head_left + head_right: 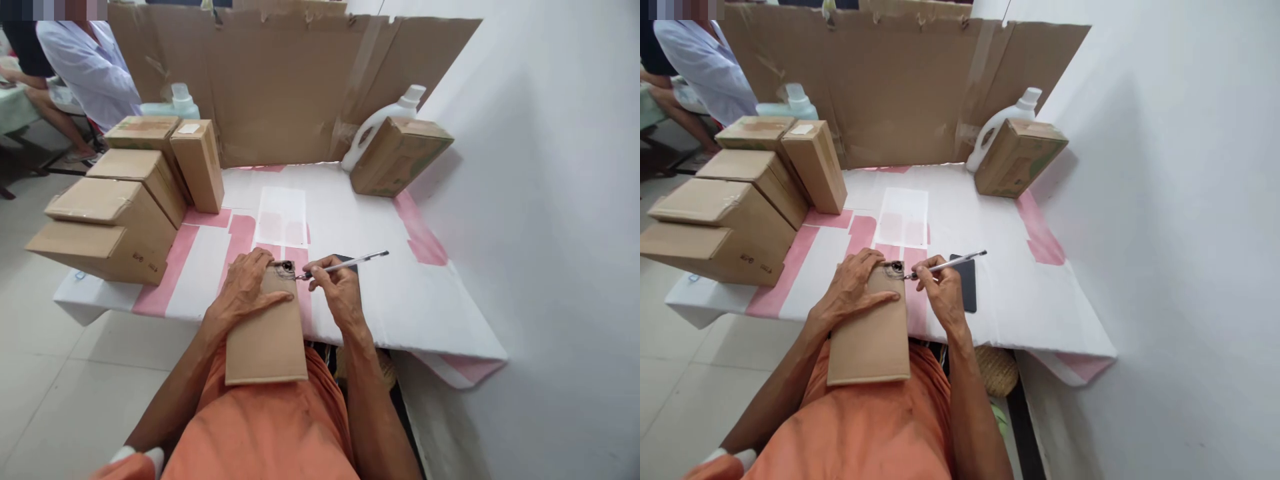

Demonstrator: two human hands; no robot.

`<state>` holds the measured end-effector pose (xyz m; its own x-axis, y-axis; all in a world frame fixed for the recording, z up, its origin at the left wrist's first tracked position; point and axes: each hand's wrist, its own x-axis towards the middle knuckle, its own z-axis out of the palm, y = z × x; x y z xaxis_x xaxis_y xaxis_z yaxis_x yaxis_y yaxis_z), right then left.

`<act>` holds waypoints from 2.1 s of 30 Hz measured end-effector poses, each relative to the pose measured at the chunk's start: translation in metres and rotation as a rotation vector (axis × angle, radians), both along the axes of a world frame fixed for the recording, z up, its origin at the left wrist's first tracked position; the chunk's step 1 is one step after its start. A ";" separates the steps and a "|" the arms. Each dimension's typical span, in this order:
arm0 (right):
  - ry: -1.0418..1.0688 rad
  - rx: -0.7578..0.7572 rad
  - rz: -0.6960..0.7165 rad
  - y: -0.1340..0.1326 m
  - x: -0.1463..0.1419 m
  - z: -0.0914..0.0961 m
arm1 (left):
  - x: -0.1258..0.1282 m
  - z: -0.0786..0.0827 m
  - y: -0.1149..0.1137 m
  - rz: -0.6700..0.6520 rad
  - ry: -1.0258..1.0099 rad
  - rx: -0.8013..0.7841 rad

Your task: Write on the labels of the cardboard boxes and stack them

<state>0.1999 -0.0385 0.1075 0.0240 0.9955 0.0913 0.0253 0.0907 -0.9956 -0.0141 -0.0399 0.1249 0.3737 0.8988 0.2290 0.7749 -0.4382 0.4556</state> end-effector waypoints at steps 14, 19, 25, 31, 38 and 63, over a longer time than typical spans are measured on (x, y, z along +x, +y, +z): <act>-0.998 -0.452 -0.042 0.062 0.000 -0.033 | -0.005 -0.005 0.003 0.001 0.045 0.090; -1.043 -0.455 -0.089 0.041 0.008 -0.019 | -0.005 -0.004 0.004 0.012 0.047 0.066; -1.001 -0.538 -0.368 0.005 0.057 -0.026 | -0.004 -0.004 0.006 0.016 0.037 0.042; -0.664 -0.559 -0.384 0.004 0.078 -0.054 | -0.005 -0.007 0.008 0.017 0.033 0.043; -0.090 -0.484 -0.184 -0.004 0.058 -0.054 | -0.005 -0.005 0.005 0.034 0.040 0.022; 0.908 -0.408 0.446 -0.045 -0.023 0.021 | -0.004 -0.004 0.006 0.025 0.031 -0.001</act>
